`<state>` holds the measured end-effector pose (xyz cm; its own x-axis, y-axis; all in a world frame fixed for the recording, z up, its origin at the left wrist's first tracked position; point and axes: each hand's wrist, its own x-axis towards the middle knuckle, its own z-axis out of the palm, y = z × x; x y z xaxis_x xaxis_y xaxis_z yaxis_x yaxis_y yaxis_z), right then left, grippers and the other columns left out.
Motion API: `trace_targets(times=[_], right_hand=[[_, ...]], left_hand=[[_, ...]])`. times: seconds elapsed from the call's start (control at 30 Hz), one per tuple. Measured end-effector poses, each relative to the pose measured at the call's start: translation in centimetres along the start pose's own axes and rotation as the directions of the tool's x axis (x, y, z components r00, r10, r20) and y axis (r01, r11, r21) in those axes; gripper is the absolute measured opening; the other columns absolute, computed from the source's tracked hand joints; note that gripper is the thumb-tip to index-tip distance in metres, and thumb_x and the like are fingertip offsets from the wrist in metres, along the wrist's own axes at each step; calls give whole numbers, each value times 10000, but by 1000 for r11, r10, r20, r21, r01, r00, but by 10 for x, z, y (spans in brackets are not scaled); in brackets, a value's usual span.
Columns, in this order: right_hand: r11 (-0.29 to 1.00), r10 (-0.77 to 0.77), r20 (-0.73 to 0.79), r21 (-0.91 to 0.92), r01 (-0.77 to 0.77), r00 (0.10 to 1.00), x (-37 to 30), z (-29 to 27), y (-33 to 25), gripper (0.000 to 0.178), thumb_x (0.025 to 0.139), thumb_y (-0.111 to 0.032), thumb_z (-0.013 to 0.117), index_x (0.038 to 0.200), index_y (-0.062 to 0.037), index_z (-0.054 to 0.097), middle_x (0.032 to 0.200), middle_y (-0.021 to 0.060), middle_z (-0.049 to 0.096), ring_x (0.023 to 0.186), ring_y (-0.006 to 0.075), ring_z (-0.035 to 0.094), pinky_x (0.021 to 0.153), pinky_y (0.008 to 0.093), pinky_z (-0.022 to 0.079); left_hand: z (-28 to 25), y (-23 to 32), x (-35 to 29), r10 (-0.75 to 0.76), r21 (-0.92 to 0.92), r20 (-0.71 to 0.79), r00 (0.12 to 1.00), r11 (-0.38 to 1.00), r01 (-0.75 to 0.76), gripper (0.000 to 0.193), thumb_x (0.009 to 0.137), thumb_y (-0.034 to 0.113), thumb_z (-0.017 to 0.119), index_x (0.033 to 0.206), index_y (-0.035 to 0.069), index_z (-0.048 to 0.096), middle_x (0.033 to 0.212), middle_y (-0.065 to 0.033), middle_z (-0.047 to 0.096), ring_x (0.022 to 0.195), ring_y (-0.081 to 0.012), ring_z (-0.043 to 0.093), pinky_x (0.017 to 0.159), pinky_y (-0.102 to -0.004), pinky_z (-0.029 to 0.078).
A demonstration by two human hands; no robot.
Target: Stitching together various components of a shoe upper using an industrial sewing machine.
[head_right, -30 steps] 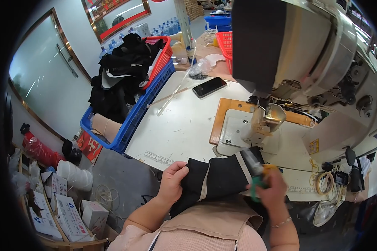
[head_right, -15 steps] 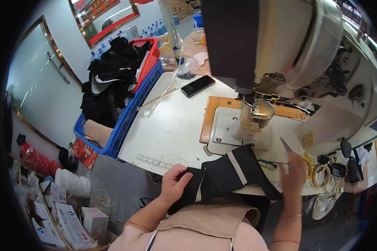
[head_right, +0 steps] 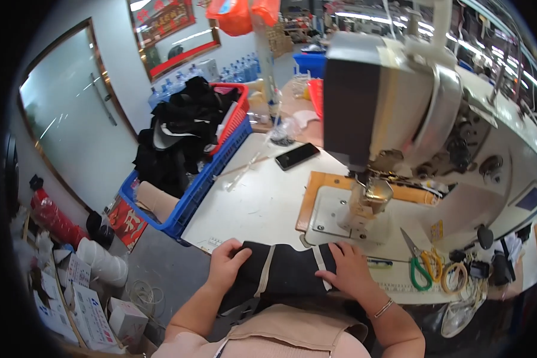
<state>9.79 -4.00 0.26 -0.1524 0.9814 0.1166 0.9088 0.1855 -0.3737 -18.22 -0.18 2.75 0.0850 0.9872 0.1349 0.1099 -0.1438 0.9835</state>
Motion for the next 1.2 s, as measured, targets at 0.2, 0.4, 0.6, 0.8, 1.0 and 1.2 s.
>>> trace_targets(times=[0.2, 0.4, 0.6, 0.8, 1.0, 1.2], right_hand=[[998, 53, -101, 49, -48, 993, 18, 16, 14, 798, 676, -463, 725, 1251, 5, 432, 1163, 205, 471, 1083, 376, 445, 943, 428, 378], [989, -148, -299, -18, 149, 943, 18, 30, 9, 564, 722, -295, 694, 1173, -25, 489, 1127, 187, 503, 1043, 361, 452, 896, 437, 359], [996, -9, -466, -81, -33, 885, -40, 19, 80, 329, 705, -126, 656, 1010, -35, 573, 1080, 145, 536, 991, 342, 492, 872, 440, 380], [970, -6, -578, -200, -135, 816, -34, -8, 87, 199, 714, -34, 595, 910, -43, 563, 979, 137, 555, 986, 352, 505, 834, 444, 410], [967, -180, -343, 110, 230, 922, 28, 15, 19, 239, 725, -54, 630, 953, -24, 567, 1023, 146, 552, 1005, 341, 504, 866, 421, 421], [831, -216, -201, 476, 289, 955, 80, 15, -21, 693, 733, -140, 715, 1303, -5, 344, 1188, 188, 460, 1104, 311, 474, 931, 390, 400]], left_hand=[[-11, 31, 57, 340, 234, 34, 940, 911, -338, 146, 765, 113, 698, 830, 5, 622, 732, -51, 606, 680, -104, 551, 638, -241, 444], [-34, 67, 152, 696, 453, -66, 715, 660, -599, 187, 778, 145, 664, 919, 23, 646, 820, -123, 628, 775, -263, 614, 711, -312, 477], [-5, 0, 163, 708, 857, 108, 698, 289, -426, 461, 725, 159, 686, 1155, 81, 538, 1198, -119, 478, 1206, -318, 397, 1007, -511, 281], [5, -36, 160, 643, 820, 195, 741, 308, -483, 296, 726, 92, 638, 1019, 61, 606, 1139, -116, 525, 1174, -328, 436, 988, -487, 319], [45, -15, 139, 564, 602, 520, 641, 291, -744, 390, 750, 315, 665, 1045, 70, 594, 1079, -130, 550, 1074, -291, 496, 1046, -519, 213], [31, 10, 149, 210, 327, 726, 655, 733, -597, 305, 654, 183, 764, 914, 97, 631, 909, -75, 619, 949, -242, 567, 1033, -490, 248]])
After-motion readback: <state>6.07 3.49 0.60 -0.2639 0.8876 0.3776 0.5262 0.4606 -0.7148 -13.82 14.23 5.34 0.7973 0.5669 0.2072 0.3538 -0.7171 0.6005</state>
